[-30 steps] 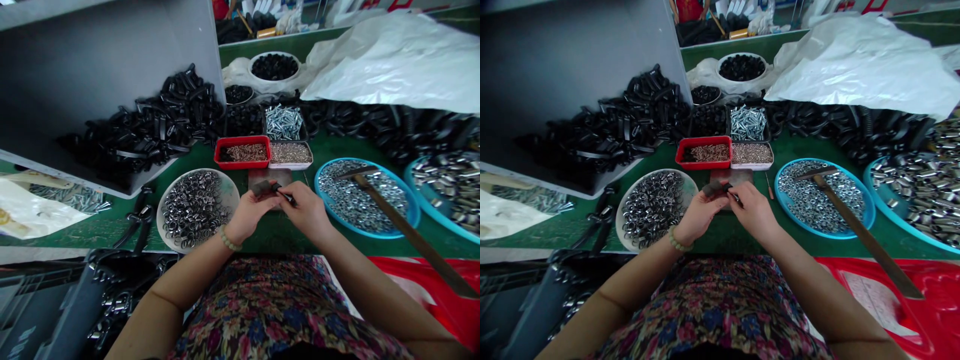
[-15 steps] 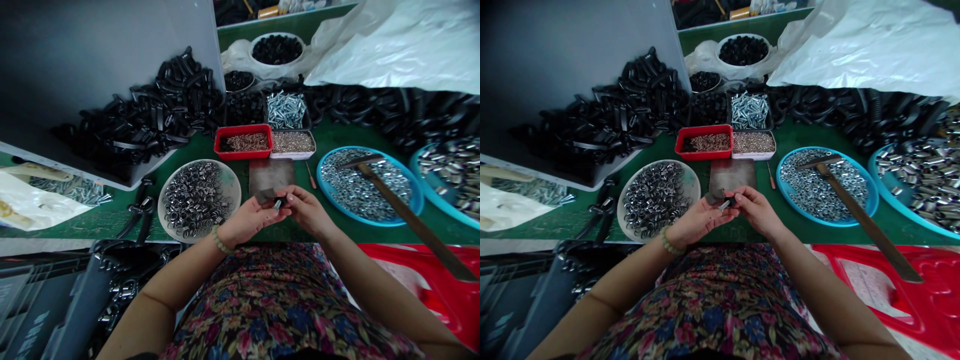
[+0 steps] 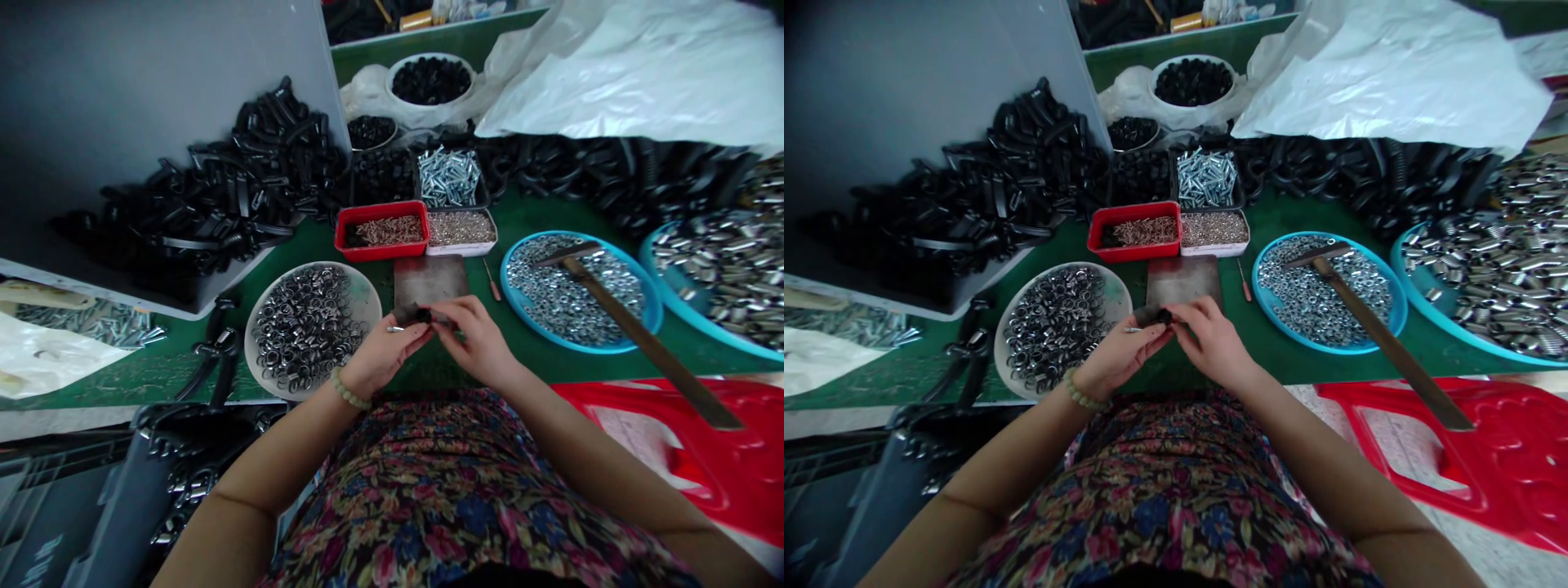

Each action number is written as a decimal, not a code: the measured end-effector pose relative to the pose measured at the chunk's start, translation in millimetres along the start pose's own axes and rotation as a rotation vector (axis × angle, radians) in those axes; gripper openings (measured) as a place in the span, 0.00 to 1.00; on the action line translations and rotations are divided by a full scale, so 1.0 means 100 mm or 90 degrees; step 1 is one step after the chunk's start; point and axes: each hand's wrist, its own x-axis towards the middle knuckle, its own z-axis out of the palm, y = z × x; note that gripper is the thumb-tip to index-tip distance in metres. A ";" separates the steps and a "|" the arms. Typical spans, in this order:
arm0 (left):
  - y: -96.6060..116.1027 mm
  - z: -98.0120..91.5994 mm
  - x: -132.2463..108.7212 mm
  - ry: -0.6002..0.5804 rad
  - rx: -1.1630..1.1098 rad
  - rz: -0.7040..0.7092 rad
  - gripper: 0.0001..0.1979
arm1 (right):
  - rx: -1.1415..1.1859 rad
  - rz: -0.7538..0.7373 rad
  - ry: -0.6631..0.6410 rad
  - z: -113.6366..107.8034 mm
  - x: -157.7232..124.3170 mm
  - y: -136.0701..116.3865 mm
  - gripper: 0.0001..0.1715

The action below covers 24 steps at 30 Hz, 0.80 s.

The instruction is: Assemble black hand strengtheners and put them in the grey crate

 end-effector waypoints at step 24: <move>0.06 0.06 0.24 0.061 -0.244 -0.060 0.09 | -0.334 -0.061 -0.081 0.36 0.33 -0.16 0.07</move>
